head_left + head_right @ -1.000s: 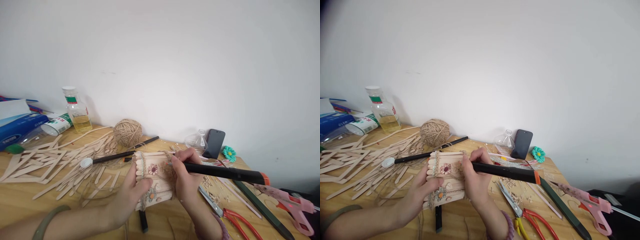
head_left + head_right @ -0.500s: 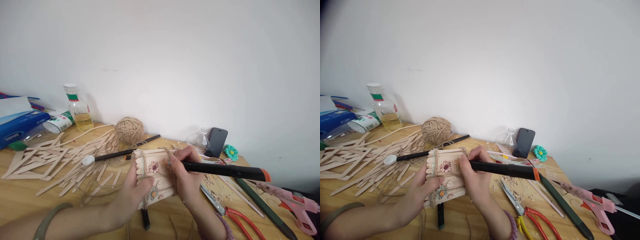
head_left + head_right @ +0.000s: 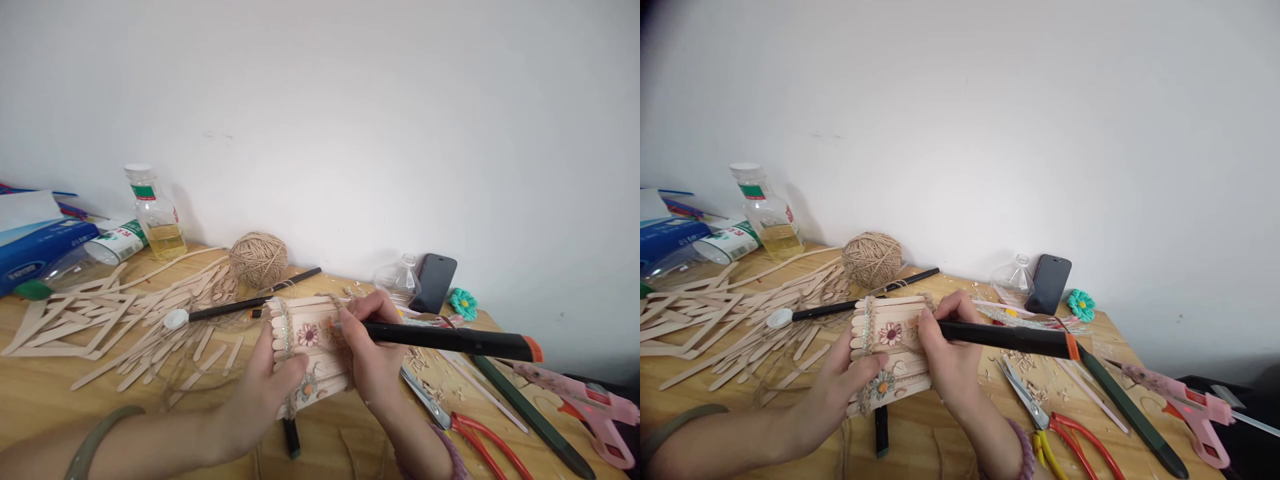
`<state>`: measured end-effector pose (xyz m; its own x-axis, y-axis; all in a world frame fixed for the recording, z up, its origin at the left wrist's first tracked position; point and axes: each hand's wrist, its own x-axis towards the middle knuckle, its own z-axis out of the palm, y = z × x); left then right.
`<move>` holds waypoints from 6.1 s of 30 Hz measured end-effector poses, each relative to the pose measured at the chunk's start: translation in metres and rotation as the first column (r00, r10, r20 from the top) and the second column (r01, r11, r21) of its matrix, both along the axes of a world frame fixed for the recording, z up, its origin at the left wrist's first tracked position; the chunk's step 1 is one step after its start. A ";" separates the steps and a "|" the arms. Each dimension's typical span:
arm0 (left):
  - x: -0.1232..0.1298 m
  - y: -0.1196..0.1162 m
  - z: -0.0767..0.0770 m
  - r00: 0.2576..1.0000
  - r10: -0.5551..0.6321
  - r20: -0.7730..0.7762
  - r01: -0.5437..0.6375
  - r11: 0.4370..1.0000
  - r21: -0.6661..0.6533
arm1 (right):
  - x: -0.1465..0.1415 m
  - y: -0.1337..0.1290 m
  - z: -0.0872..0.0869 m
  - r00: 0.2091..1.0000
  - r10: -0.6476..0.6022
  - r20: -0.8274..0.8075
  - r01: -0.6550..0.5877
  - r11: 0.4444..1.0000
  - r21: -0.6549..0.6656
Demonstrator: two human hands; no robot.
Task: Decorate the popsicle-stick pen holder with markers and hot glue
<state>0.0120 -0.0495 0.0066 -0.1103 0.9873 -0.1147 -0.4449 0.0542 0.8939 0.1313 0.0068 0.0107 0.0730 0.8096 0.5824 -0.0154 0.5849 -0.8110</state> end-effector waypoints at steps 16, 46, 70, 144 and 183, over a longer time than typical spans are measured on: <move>-0.002 -0.001 -0.005 0.999 0.000 0.041 0.002 0.999 -0.050 | -0.001 0.002 -0.006 0.998 0.002 -0.068 -0.002 1.000 -0.004; -0.002 -0.002 -0.002 0.998 -0.032 0.057 0.034 0.998 -0.049 | 0.000 -0.003 -0.001 0.999 0.013 0.042 -0.014 1.000 0.010; -0.003 -0.002 -0.004 0.998 -0.030 0.046 0.033 0.997 -0.068 | 0.001 -0.003 -0.004 0.997 0.080 0.023 -0.080 0.997 -0.005; -0.002 -0.003 -0.002 0.998 -0.017 0.055 0.019 0.999 -0.043 | -0.001 -0.003 -0.009 0.997 0.060 -0.057 -0.058 0.998 0.036; -0.030 0.118 0.048 0.068 -0.070 -0.995 0.656 0.755 -0.008 | 0.057 0.006 0.035 0.964 -0.050 -0.260 0.000 0.982 -0.188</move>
<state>-0.0177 0.0687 0.0551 0.5541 0.8275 0.0904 0.6774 -0.5114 0.5288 0.1879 0.0130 0.0460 0.2252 0.8970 0.3804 -0.2295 0.4283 -0.8740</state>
